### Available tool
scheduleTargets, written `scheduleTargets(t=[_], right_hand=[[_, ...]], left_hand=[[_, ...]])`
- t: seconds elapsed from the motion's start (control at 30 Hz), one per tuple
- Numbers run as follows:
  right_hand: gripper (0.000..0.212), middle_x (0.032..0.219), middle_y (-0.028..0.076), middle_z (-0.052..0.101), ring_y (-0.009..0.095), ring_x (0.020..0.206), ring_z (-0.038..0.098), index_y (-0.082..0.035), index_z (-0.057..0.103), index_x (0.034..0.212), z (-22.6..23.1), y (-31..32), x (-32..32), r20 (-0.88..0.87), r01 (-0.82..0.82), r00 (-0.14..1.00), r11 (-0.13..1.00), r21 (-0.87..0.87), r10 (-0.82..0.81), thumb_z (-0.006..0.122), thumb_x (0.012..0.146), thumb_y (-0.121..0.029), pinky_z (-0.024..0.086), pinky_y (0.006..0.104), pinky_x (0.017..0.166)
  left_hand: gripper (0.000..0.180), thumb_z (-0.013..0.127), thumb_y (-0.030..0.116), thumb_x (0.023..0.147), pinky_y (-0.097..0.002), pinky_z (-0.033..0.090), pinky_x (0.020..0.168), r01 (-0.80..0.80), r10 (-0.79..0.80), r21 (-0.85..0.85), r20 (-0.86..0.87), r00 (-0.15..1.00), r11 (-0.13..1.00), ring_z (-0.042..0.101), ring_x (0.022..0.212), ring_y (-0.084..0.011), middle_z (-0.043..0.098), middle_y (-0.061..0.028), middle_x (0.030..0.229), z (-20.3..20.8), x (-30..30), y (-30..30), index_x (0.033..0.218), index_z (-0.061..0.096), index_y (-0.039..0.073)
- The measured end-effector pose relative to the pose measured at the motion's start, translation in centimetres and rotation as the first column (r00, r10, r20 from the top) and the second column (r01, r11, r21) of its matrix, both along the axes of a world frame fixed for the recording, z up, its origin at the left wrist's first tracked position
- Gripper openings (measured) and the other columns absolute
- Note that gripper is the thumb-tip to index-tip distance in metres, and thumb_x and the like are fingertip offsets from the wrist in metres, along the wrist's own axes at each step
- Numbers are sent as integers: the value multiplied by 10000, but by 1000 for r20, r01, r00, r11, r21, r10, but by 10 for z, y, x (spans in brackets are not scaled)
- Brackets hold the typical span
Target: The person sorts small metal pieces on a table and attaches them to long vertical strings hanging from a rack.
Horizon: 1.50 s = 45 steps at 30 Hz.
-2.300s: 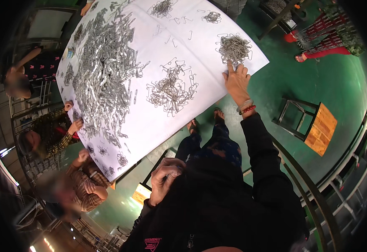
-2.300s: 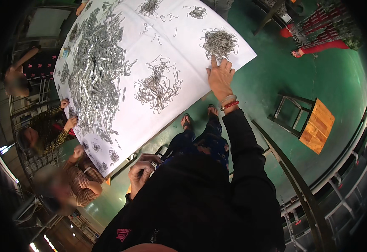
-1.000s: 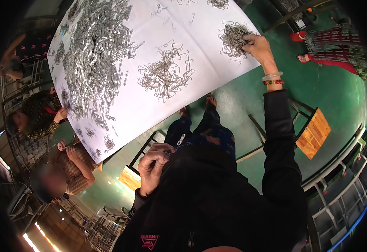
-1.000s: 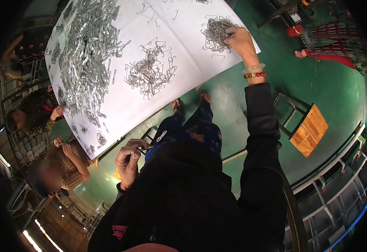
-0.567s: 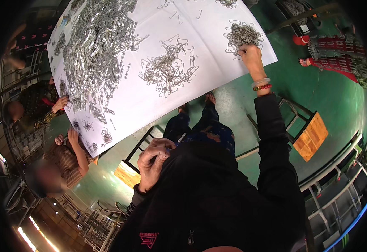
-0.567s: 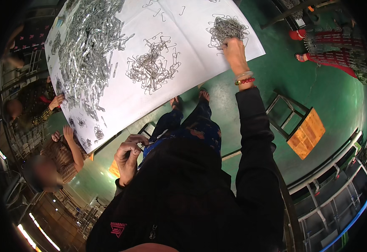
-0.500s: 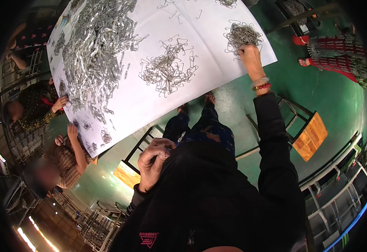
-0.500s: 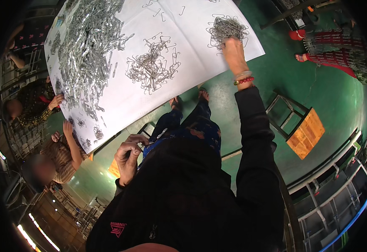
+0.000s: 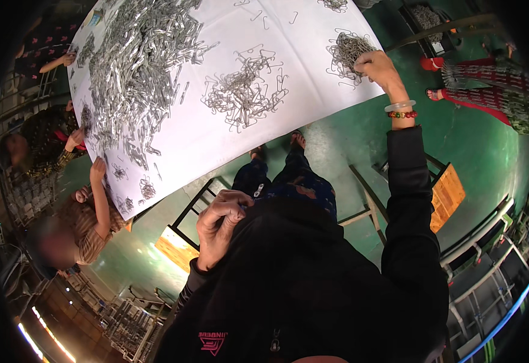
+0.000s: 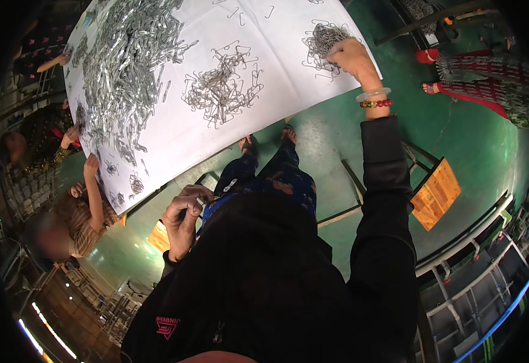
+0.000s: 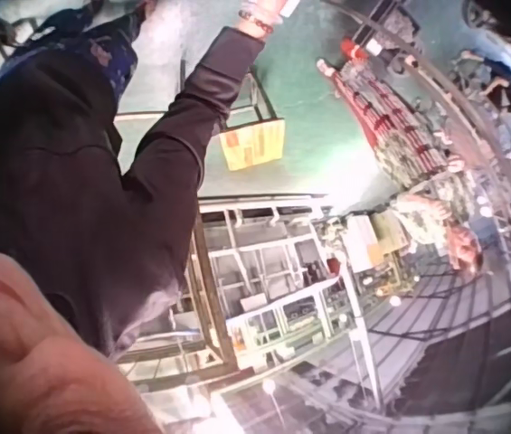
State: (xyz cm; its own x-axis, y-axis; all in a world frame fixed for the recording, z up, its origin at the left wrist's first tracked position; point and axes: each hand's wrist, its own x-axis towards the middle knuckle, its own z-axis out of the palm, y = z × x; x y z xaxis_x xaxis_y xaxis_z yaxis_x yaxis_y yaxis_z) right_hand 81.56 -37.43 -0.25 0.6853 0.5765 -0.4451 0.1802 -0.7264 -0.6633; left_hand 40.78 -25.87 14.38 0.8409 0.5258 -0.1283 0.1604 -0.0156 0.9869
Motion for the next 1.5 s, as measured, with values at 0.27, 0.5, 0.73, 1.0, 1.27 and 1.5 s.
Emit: scheduleTargets(t=[0.27,0.5,0.73,1.0,1.27,1.5], right_hand=[[122,703,73,646,96,559,547,32,664,879,-27,-11,1,-444,316,875,921,228,-191,647,796,-55,411,225,471],[151,729,94,644,101,571,527,59,660,896,2,18,-47,-555,328,825,890,317,-106,667,790,-47,387,216,482],[175,773,106,649,120,611,552,85,643,958,19,86,-111,-712,210,681,885,415,172,619,803,8,435,224,540],[324,830,115,657,123,614,573,85,600,1061,-3,196,-238,-703,-109,550,873,475,451,641,821,-129,458,212,545],[355,983,198,601,273,902,578,1,569,1153,-12,271,-281,177,-539,842,799,268,509,593,821,-121,496,341,706],[214,1039,164,579,321,998,519,27,609,955,-64,336,-254,669,-910,311,414,6,675,523,759,37,440,382,863]], left_hand=[[55,580,71,862,-298,452,719,3,-2,-32,41,999,999,562,853,-209,607,-146,882,-3,-3,0,850,545,30],[38,578,61,861,-317,469,719,-4,9,-80,61,998,997,568,850,-215,607,-140,889,-5,-9,5,861,563,25],[18,590,45,847,-316,466,756,-45,50,-42,120,992,998,581,887,-224,606,-95,900,-6,-25,12,847,587,27],[40,587,46,849,-332,469,767,-137,142,-42,135,981,990,575,898,-230,597,-103,913,1,-53,21,868,588,11],[53,570,74,860,-319,480,743,-238,243,-47,212,947,970,563,873,-222,594,-117,944,-9,-81,43,888,587,32],[89,603,85,837,-315,468,711,-140,150,-54,294,944,989,547,832,-200,593,-59,901,-20,-92,73,904,601,27]])
